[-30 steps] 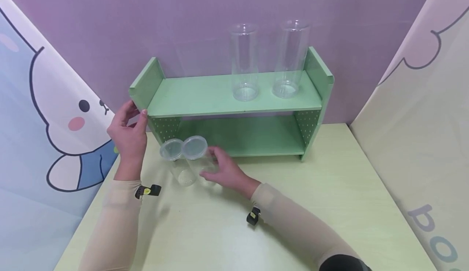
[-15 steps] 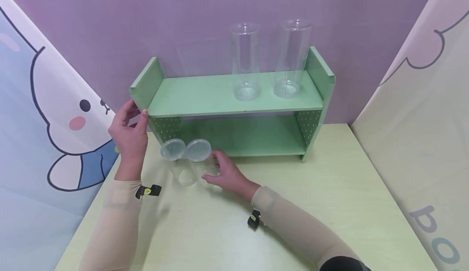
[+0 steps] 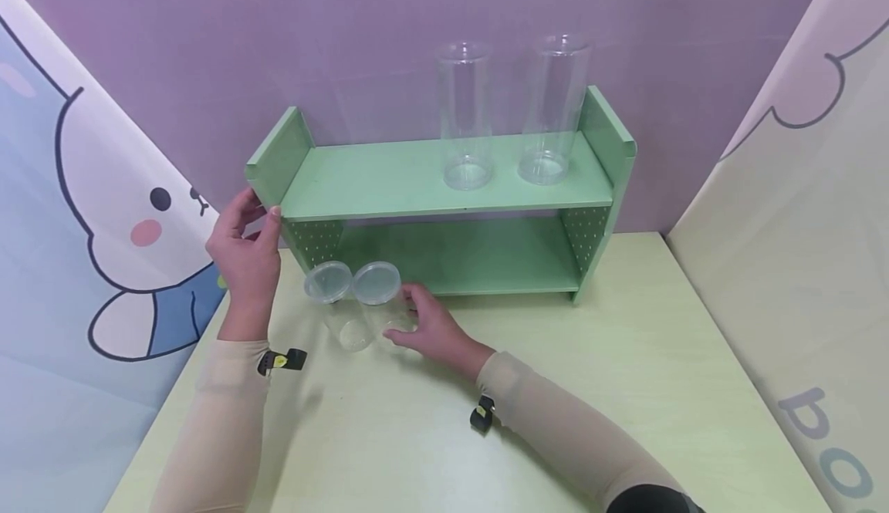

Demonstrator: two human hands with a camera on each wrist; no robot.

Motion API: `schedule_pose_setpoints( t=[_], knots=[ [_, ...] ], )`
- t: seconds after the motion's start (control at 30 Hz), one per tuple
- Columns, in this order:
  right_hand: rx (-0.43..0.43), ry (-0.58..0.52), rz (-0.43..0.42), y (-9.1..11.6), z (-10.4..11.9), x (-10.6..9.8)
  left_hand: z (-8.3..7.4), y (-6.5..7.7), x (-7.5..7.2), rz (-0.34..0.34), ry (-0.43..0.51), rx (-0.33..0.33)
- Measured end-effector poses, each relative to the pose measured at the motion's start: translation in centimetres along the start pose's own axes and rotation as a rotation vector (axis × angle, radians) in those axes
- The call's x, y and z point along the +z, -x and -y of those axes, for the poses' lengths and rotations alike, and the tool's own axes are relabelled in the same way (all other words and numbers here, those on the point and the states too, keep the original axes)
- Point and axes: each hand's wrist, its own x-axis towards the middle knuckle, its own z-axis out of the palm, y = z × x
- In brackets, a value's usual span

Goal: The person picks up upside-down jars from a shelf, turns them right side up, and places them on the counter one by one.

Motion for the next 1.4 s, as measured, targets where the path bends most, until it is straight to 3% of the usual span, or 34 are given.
schedule_pose_setpoints(
  t=[0.4, 0.73, 0.93, 1.1, 1.23, 1.4],
  knots=[
    [0.005, 0.002, -0.002, 0.0, -0.1, -0.2, -0.1, -0.1, 0.3, -0.018, -0.045, -0.037],
    [0.021, 0.014, -0.033, 0.6, 0.6, -1.0, 0.1, -0.1, 0.0, 0.008, -0.022, -0.014],
    [0.039, -0.012, -0.072, 1.9, 1.5, -3.0, 0.0, 0.0, -0.1, 0.006, -0.034, -0.033],
    [0.041, -0.017, -0.097, 3.0, 3.1, -5.4, -1.4, 0.3, -0.1, -0.004, -0.040, -0.041],
    [-0.003, 0.009, -0.135, 3.5, 5.2, -7.4, -2.4, 0.4, -0.1, -0.003, -0.037, -0.042],
    [-0.098, 0.016, -0.180, 3.6, 7.2, -9.8, -1.5, 0.3, 0.1, -0.008, -0.044, -0.037]
  ],
)
